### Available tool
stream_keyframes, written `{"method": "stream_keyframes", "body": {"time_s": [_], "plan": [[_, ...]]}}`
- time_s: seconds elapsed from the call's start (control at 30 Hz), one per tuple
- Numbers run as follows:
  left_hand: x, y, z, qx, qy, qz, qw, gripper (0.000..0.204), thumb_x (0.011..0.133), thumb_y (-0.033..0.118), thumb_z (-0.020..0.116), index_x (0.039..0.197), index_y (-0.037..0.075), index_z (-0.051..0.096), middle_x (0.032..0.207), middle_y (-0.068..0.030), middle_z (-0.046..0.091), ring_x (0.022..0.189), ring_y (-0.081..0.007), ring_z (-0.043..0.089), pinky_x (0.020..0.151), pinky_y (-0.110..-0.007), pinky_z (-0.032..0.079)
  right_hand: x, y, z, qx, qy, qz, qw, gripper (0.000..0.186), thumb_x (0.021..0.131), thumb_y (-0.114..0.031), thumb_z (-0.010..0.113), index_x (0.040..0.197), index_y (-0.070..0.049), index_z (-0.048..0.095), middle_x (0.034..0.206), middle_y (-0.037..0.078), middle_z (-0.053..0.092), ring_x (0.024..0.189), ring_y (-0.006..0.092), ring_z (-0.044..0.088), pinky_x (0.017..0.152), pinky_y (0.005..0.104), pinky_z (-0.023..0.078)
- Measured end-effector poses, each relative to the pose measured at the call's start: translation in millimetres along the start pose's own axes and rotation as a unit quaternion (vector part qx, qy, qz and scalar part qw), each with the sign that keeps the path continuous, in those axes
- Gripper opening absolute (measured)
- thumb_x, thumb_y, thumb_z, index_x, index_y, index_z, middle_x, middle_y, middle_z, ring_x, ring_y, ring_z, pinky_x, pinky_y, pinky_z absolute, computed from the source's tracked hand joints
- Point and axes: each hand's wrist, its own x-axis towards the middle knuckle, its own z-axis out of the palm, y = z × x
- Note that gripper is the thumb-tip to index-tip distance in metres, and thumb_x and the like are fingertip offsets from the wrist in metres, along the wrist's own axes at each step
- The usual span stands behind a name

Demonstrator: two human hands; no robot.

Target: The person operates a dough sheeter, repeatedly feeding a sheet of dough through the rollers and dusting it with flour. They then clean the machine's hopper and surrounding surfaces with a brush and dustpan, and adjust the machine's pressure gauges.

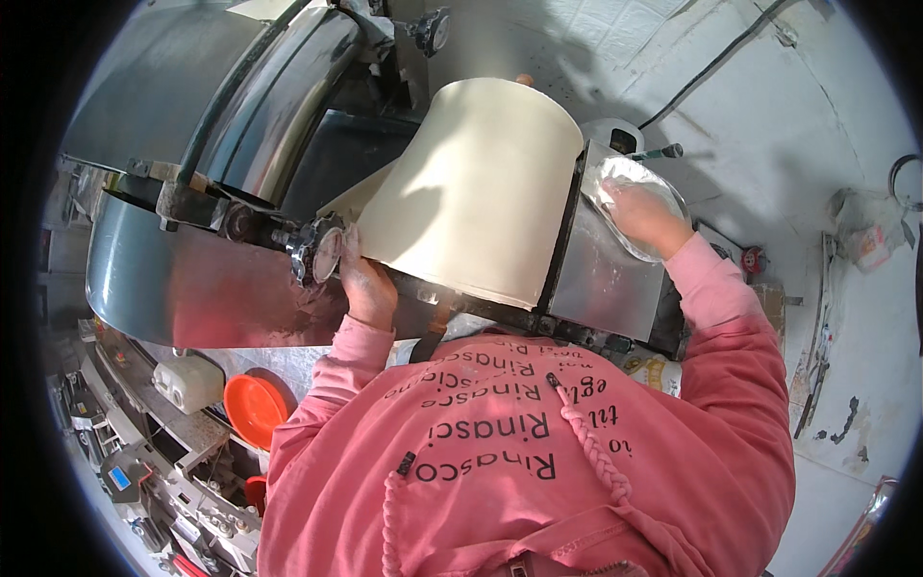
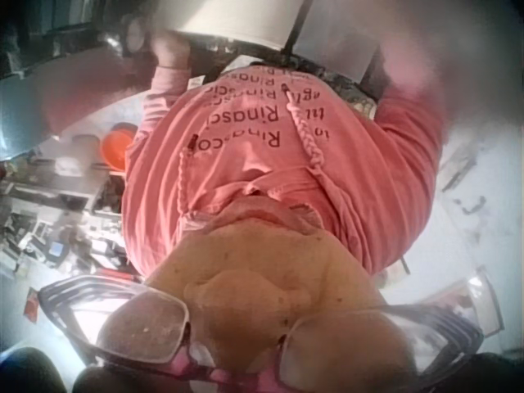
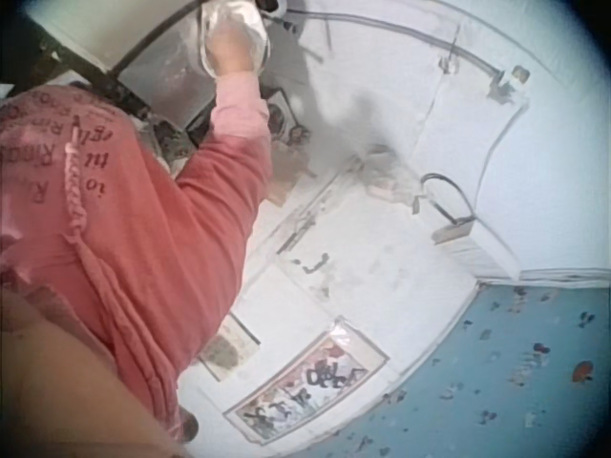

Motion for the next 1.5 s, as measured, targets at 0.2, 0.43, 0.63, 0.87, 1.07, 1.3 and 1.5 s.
{"method": "stream_keyframes", "body": {"time_s": [0.2,0.43,0.63,0.87,1.07,1.3,1.5], "plan": [[25.8,-27.6,-31.9,-0.116,-0.072,-0.223,0.965,0.042,0.089,0.037,0.048,0.118,0.007,0.054,0.116,-0.0074,0.059,0.108,-0.0235,0.054,0.094,-0.040,0.040,-4.3,-22.6,-26.9,0.343,0.070,0.093,0.932,0.025,0.083,-0.009,0.053,0.106,0.000,0.057,0.094,0.017,0.063,0.086,0.0300,0.060,0.079,0.0392,0.046],[35.7,-55.4,-30.4,-0.201,-0.099,-0.238,0.945,0.038,0.089,0.033,0.050,0.117,0.008,0.055,0.113,-0.0059,0.059,0.106,-0.0225,0.054,0.091,-0.037,0.043,-5.5,-175.3,-25.0,0.230,0.329,-0.292,0.868,0.037,0.083,-0.025,0.057,0.116,-0.006,0.053,0.122,0.016,0.050,0.115,0.0298,0.046,0.100,0.0446,0.030],[15.5,-12.8,-3.8,0.017,0.022,-0.104,0.994,0.034,0.090,0.031,0.052,0.114,0.008,0.056,0.113,-0.0043,0.058,0.105,-0.0200,0.054,0.090,-0.034,0.043,100.8,-186.0,-73.7,-0.063,0.091,-0.301,0.947,0.052,0.088,-0.048,0.043,0.115,-0.007,0.059,0.121,0.015,0.055,0.114,0.0280,0.050,0.103,0.0455,0.024],[7.6,-1.2,-6.0,0.062,0.032,0.074,0.995,0.036,0.091,0.033,0.054,0.118,0.009,0.053,0.115,-0.0052,0.056,0.108,-0.0189,0.051,0.092,-0.035,0.041,107.3,-233.0,-79.6,-0.092,-0.109,-0.269,0.952,0.049,0.087,-0.048,0.044,0.099,-0.007,0.069,0.113,0.015,0.060,0.111,0.0265,0.053,0.099,0.0411,0.032],[45.2,-45.5,-37.7,-0.194,-0.114,-0.188,0.956,0.040,0.093,0.036,0.043,0.118,0.006,0.053,0.116,-0.0086,0.058,0.107,-0.0232,0.054,0.096,-0.038,0.041,38.1,-222.7,-45.3,0.002,0.160,-0.429,0.889,0.049,0.082,-0.042,0.052,0.105,0.001,0.062,0.115,0.012,0.059,0.119,0.0275,0.045,0.100,0.0425,0.031],[13.4,-14.8,0.6,-0.018,-0.018,-0.041,0.999,0.030,0.091,0.030,0.055,0.110,0.006,0.058,0.102,-0.0037,0.061,0.097,-0.0166,0.057,0.088,-0.030,0.044,68.0,-195.5,-64.1,0.017,0.176,-0.401,0.899,0.043,0.083,-0.041,0.053,0.106,-0.006,0.062,0.111,0.014,0.060,0.112,0.0296,0.051,0.099,0.0445,0.032],[-4.7,9.2,-1.9,0.064,-0.008,0.006,0.998,0.024,0.088,0.024,0.059,0.105,0.007,0.059,0.098,-0.0031,0.062,0.094,-0.0174,0.057,0.088,-0.032,0.041,131.5,-216.9,-103.9,-0.047,-0.021,-0.286,0.957,0.057,0.088,-0.053,0.040,0.093,-0.004,0.069,0.106,0.017,0.064,0.104,0.0285,0.057,0.095,0.0415,0.036]]}}
